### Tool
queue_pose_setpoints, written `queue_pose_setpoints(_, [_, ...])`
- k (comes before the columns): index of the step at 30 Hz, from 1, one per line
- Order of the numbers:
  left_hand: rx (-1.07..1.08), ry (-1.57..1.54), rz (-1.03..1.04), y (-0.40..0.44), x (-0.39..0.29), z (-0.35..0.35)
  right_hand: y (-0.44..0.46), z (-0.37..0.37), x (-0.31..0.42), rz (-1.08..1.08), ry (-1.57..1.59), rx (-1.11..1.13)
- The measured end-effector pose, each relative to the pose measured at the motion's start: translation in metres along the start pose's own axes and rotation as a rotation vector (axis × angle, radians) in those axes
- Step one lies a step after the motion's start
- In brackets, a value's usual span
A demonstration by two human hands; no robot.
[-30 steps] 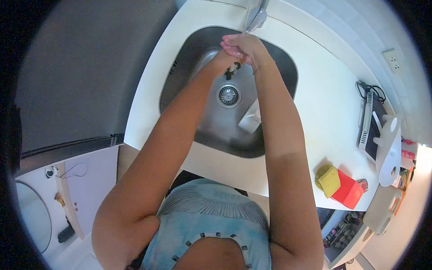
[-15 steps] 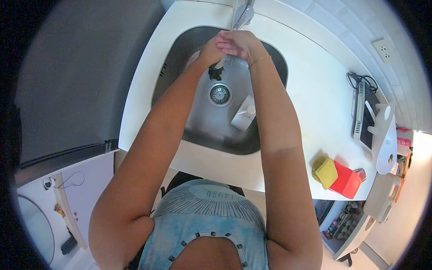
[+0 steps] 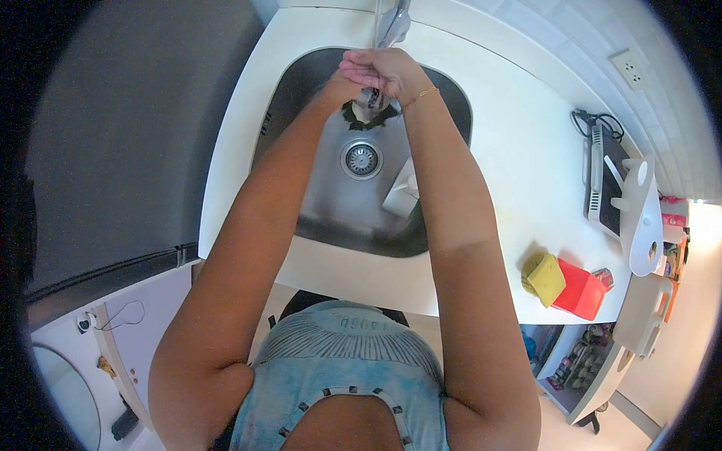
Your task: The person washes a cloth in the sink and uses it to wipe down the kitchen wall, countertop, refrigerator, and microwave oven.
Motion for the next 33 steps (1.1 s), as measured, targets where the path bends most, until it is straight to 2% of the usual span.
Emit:
queue_pose_setpoints(1, [-0.029, -0.302, -0.122, 0.004, 0.009, 0.0, -0.002, 0.002, 0.001, -0.002, 0.0, 0.0])
queue_pose_setpoints(4, [-0.075, -0.485, -0.073, -0.015, -0.015, -0.004, -0.008, 0.001, 0.002, 0.01, -0.084, -0.041])
queue_pose_setpoints(8, [-0.03, -0.618, -0.003, -0.011, -0.031, 0.005, -0.014, -0.007, 0.001, 0.041, -0.11, -0.137])
queue_pose_setpoints(10, [-0.077, -0.157, 0.039, -0.011, -0.037, 0.004, -0.013, -0.01, 0.001, 0.042, -0.126, -0.16])
queue_pose_setpoints(11, [-0.077, -0.158, 0.037, -0.01, -0.036, 0.004, -0.011, -0.014, 0.0, 0.001, -0.11, -0.183])
queue_pose_setpoints(13, [-0.079, 0.137, 0.009, -0.006, -0.035, 0.003, -0.005, -0.02, -0.001, -0.04, -0.091, -0.207])
queue_pose_setpoints(17, [-0.005, -0.036, 0.083, -0.001, -0.028, 0.009, 0.0, -0.02, -0.002, -0.044, -0.043, -0.185])
queue_pose_setpoints(19, [0.137, -0.374, 0.02, 0.006, -0.014, 0.015, -0.003, -0.017, -0.004, -0.023, -0.005, -0.216])
queue_pose_setpoints(20, [0.137, -0.373, 0.016, 0.001, -0.018, 0.016, -0.004, -0.019, -0.005, -0.03, -0.023, -0.199])
queue_pose_setpoints(22, [-0.051, -0.096, 0.195, -0.013, -0.033, 0.013, -0.005, -0.023, -0.008, -0.033, -0.039, -0.181])
queue_pose_setpoints(23, [-0.05, -0.096, 0.189, -0.016, -0.03, 0.013, -0.006, -0.025, -0.011, -0.048, -0.095, -0.207])
queue_pose_setpoints(25, [-0.086, 0.09, 0.142, -0.019, -0.024, 0.011, -0.009, -0.027, -0.018, -0.062, -0.153, -0.231])
queue_pose_setpoints(28, [-0.155, 0.149, 0.039, -0.04, -0.048, -0.003, -0.017, -0.029, -0.038, -0.033, -0.343, -0.264])
queue_pose_setpoints(29, [-0.173, 0.156, 0.03, -0.045, -0.054, -0.003, -0.019, -0.032, -0.055, 0.075, -0.424, -0.237])
queue_pose_setpoints(30, [-0.196, 0.3, 0.165, -0.047, -0.063, -0.002, -0.021, -0.032, -0.071, 0.181, -0.509, -0.196])
queue_pose_setpoints(31, [-0.229, 0.463, 0.286, -0.051, -0.07, -0.004, -0.024, -0.026, -0.087, 0.198, -0.253, -0.189])
queue_pose_setpoints(32, [-0.174, 0.573, 0.438, -0.058, -0.069, -0.002, -0.029, -0.016, -0.104, 0.237, -0.002, -0.158])
queue_pose_setpoints(33, [-0.116, 0.36, 0.466, -0.073, -0.069, 0.002, -0.036, -0.006, -0.106, 0.207, 0.147, -0.115])
Point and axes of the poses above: each hand's wrist, its own y-axis towards the middle knuckle, its own z-axis out of the palm, x = y × z, the point moved 2 cm from there along y, towards the middle knuckle, and after that the axes turned 5 degrees about z, right-handed, at the moved point
